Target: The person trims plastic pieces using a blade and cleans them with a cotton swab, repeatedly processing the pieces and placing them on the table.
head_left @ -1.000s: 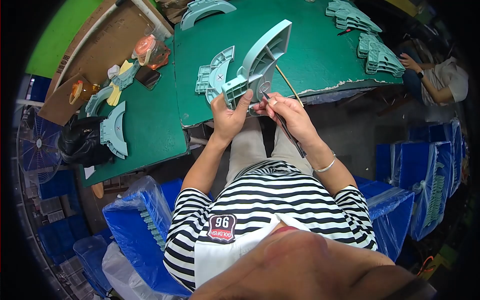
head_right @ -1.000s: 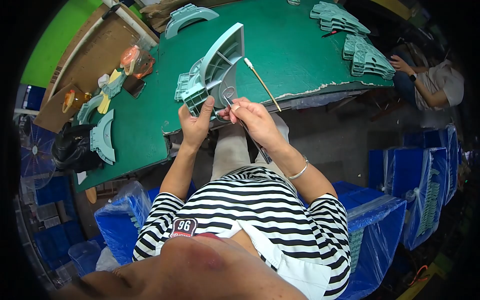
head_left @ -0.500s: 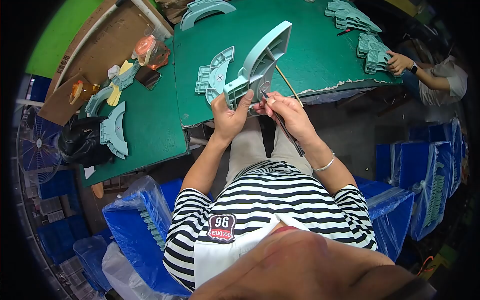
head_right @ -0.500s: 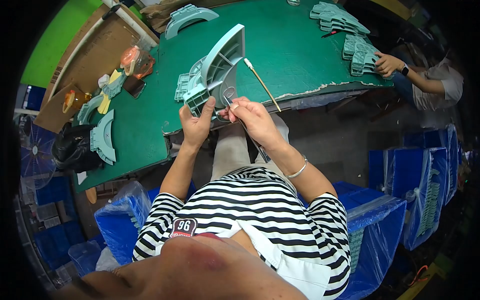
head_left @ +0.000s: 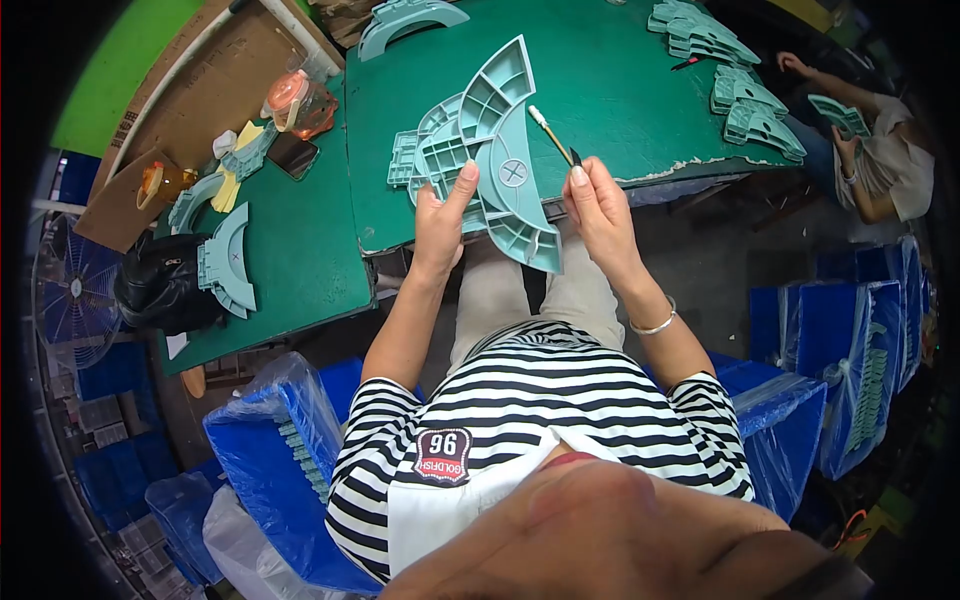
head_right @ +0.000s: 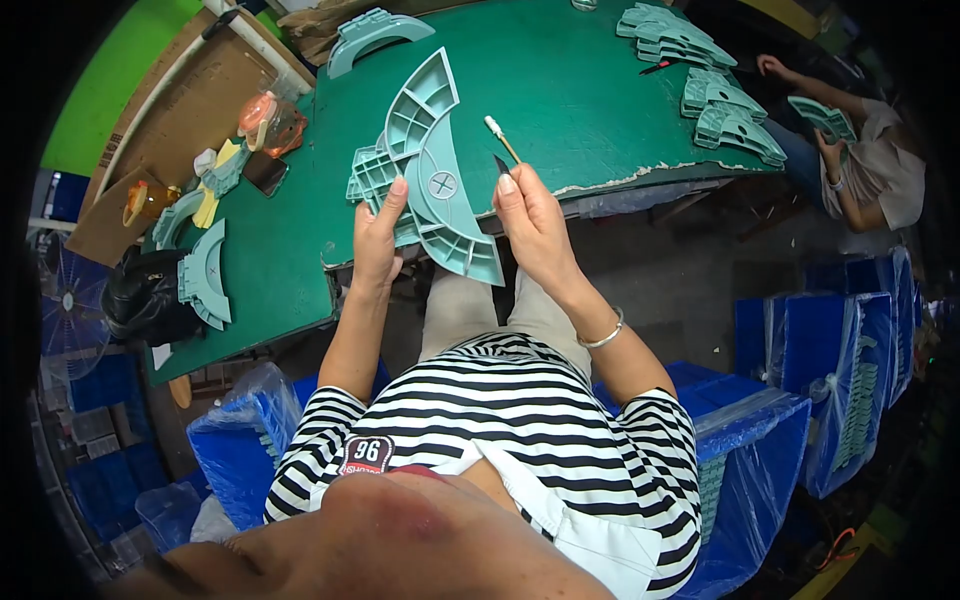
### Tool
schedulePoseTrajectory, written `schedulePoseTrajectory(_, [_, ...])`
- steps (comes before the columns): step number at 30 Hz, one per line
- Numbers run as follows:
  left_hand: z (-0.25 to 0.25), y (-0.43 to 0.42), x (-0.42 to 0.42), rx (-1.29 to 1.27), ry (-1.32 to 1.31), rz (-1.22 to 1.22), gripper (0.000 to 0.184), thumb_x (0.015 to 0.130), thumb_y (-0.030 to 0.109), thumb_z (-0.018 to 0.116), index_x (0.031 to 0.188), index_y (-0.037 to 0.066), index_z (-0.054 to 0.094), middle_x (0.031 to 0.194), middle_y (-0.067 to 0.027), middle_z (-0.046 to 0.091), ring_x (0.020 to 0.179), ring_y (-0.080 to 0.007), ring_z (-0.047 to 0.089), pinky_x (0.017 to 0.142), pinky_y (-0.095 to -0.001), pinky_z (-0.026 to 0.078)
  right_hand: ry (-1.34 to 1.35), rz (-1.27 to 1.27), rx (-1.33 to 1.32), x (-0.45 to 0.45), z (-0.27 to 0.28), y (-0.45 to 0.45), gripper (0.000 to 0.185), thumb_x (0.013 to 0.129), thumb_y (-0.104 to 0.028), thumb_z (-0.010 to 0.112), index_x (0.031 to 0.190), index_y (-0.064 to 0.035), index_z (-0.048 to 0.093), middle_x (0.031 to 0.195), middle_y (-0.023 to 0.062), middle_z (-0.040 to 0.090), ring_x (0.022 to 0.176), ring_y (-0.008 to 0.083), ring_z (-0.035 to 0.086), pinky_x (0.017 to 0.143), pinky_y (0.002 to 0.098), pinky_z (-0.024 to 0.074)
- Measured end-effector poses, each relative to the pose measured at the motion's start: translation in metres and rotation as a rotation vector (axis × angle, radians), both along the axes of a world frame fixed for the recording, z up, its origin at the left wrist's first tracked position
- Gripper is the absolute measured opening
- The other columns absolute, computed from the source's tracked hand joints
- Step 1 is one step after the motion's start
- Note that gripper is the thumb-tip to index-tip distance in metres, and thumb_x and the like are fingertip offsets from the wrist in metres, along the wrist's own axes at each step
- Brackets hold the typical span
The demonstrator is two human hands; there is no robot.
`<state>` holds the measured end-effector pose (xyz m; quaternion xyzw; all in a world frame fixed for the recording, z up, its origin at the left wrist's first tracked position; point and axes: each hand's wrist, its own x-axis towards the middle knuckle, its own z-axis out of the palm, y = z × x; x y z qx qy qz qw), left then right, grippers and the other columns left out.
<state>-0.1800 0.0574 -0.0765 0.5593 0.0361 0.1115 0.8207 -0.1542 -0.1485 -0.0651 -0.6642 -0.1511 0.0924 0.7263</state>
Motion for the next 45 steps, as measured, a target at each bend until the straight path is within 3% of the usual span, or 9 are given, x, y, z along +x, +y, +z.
schedulePoseTrajectory(2, [0.002,-0.003,-0.001,-0.035,0.029,-0.029,0.029,0.093,0.019,0.064,0.117,0.003,0.059,0.108,-0.0033,0.064,0.095,-0.0100,0.059,0.087,-0.0275,0.046,-0.265,-0.163,-0.088,0.003,-0.015,0.015,0.022,0.098,-0.026,0.056,0.094,-0.0054,0.050,0.066,-0.0040,0.045,0.055,0.0034,0.039,0.050,0.0215,0.0331])
schedulePoseTrajectory(3, [0.003,-0.004,-0.001,-0.041,0.028,-0.038,0.029,0.093,0.019,0.064,0.116,0.002,0.059,0.108,-0.0034,0.064,0.095,-0.0100,0.059,0.087,-0.0274,0.046,-0.167,-0.157,-0.048,-0.003,-0.002,0.021,0.025,0.094,-0.027,0.063,0.091,-0.0044,0.051,0.065,-0.0047,0.043,0.056,0.0029,0.035,0.049,0.0219,0.0295])
schedulePoseTrajectory(7, [0.004,-0.006,-0.005,-0.036,0.050,-0.094,0.030,0.093,0.020,0.064,0.115,0.001,0.059,0.107,-0.0038,0.064,0.094,-0.0102,0.059,0.086,-0.0269,0.047,-0.115,-0.040,-0.113,0.003,-0.001,0.023,0.024,0.094,-0.023,0.063,0.085,-0.0050,0.050,0.068,-0.0052,0.043,0.059,0.0030,0.037,0.050,0.0220,0.0300])
schedulePoseTrajectory(13, [-0.001,-0.002,-0.006,-0.132,0.162,-0.152,0.030,0.093,0.021,0.064,0.114,0.001,0.059,0.106,-0.0052,0.065,0.093,-0.0115,0.062,0.084,-0.0270,0.049,-0.073,0.052,0.045,-0.001,-0.006,0.025,0.018,0.097,-0.020,0.057,0.091,-0.0054,0.049,0.073,-0.0068,0.043,0.061,0.0023,0.037,0.050,0.0204,0.0293])
schedulePoseTrajectory(17, [-0.005,0.011,-0.011,-0.238,0.318,-0.251,0.032,0.092,0.021,0.065,0.116,0.001,0.059,0.106,-0.0065,0.066,0.091,-0.0136,0.066,0.079,-0.0285,0.054,0.118,0.146,0.208,-0.011,-0.012,0.011,0.020,0.103,-0.025,0.044,0.099,-0.0055,0.046,0.071,-0.0047,0.043,0.057,0.0020,0.035,0.049,0.0179,0.0284])
schedulePoseTrajectory(26, [-0.034,0.000,-0.043,-0.420,0.478,-0.393,0.040,0.090,0.023,0.067,0.120,-0.001,0.056,0.107,-0.0085,0.065,0.092,-0.0146,0.066,0.081,-0.0277,0.055,-0.263,0.016,-0.146,-0.024,-0.041,-0.008,0.031,0.099,-0.021,0.053,0.076,-0.0014,0.057,0.062,0.0013,0.048,0.056,0.0078,0.040,0.051,0.0245,0.0323])
schedulePoseTrajectory(39, [-0.032,-0.009,-0.045,-0.443,0.465,-0.429,0.039,0.091,0.023,0.066,0.119,-0.002,0.055,0.105,-0.0081,0.065,0.090,-0.0138,0.066,0.079,-0.0272,0.055,-0.386,-0.037,-0.209,-0.019,-0.039,-0.007,0.027,0.096,-0.017,0.056,0.077,0.0012,0.058,0.063,0.0064,0.054,0.055,0.0137,0.049,0.052,0.0281,0.0391])
schedulePoseTrajectory(42, [-0.035,-0.009,-0.046,-0.455,0.483,-0.408,0.038,0.091,0.022,0.066,0.119,-0.001,0.056,0.104,-0.0082,0.065,0.090,-0.0140,0.066,0.079,-0.0273,0.055,-0.392,0.003,-0.245,-0.019,-0.041,-0.009,0.029,0.098,-0.019,0.054,0.078,0.0025,0.057,0.066,0.0039,0.054,0.059,0.0105,0.046,0.055,0.0257,0.0380])
schedulePoseTrajectory(45, [-0.037,-0.009,-0.047,-0.465,0.495,-0.406,0.038,0.090,0.022,0.067,0.118,-0.002,0.056,0.104,-0.0083,0.066,0.089,-0.0141,0.066,0.079,-0.0275,0.055,-0.415,-0.005,-0.248,-0.020,-0.040,-0.008,0.024,0.095,-0.016,0.057,0.077,0.0008,0.057,0.062,0.0079,0.053,0.054,0.0171,0.050,0.051,0.0296,0.0393])
